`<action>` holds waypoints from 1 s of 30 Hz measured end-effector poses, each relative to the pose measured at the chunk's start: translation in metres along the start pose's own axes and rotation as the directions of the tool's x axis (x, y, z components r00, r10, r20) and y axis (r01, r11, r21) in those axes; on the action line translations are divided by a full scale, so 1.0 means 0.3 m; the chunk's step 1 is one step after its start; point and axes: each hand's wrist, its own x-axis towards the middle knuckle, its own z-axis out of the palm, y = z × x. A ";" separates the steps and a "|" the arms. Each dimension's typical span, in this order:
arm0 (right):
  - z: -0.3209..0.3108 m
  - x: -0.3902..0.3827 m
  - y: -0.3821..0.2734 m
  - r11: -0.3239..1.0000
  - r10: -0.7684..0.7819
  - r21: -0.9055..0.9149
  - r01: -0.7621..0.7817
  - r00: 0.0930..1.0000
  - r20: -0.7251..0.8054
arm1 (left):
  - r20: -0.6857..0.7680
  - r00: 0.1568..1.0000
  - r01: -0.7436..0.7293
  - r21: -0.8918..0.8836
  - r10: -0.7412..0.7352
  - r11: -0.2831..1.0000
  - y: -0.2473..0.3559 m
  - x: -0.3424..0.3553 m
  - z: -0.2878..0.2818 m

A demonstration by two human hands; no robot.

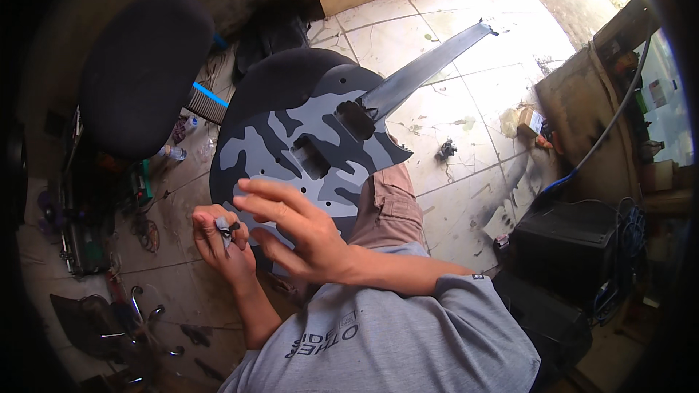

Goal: The person cleans a guitar body with a cloth, then picks up a small piece from the floor and attaches it to the headstock of the guitar neck.

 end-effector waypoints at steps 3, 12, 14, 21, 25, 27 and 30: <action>-0.017 0.038 -0.008 0.993 -0.068 -0.091 0.078 0.992 0.108 | -0.026 0.997 0.078 0.074 -0.076 0.994 0.028 -0.026 0.026; -0.072 -0.014 0.062 0.926 -0.152 -0.325 0.192 0.978 0.146 | 0.325 0.913 0.296 -0.108 -0.248 0.949 0.035 -0.099 0.072; -0.147 -0.021 0.063 0.971 -0.071 -0.218 0.095 0.991 0.114 | 0.452 0.863 0.324 -0.149 -0.227 0.934 0.056 -0.082 0.063; -0.660 -0.123 0.145 0.885 0.132 -0.351 -0.307 0.887 -0.442 | 0.248 0.966 0.069 0.029 -0.074 0.997 0.045 0.008 -0.138; -0.864 -0.206 0.223 0.544 0.315 -0.496 -0.677 0.712 -0.627 | -0.060 0.995 0.086 0.091 -0.080 0.992 0.019 0.051 -0.247; -1.099 -0.384 0.376 0.474 0.233 -0.547 -0.690 0.697 -0.678 | -0.103 0.987 0.128 0.041 -0.123 0.991 -0.008 0.078 -0.249; -1.131 -0.366 0.386 0.234 0.237 -0.649 -0.724 0.689 -0.685 | -0.169 0.978 0.135 0.047 -0.126 0.990 -0.053 0.089 -0.295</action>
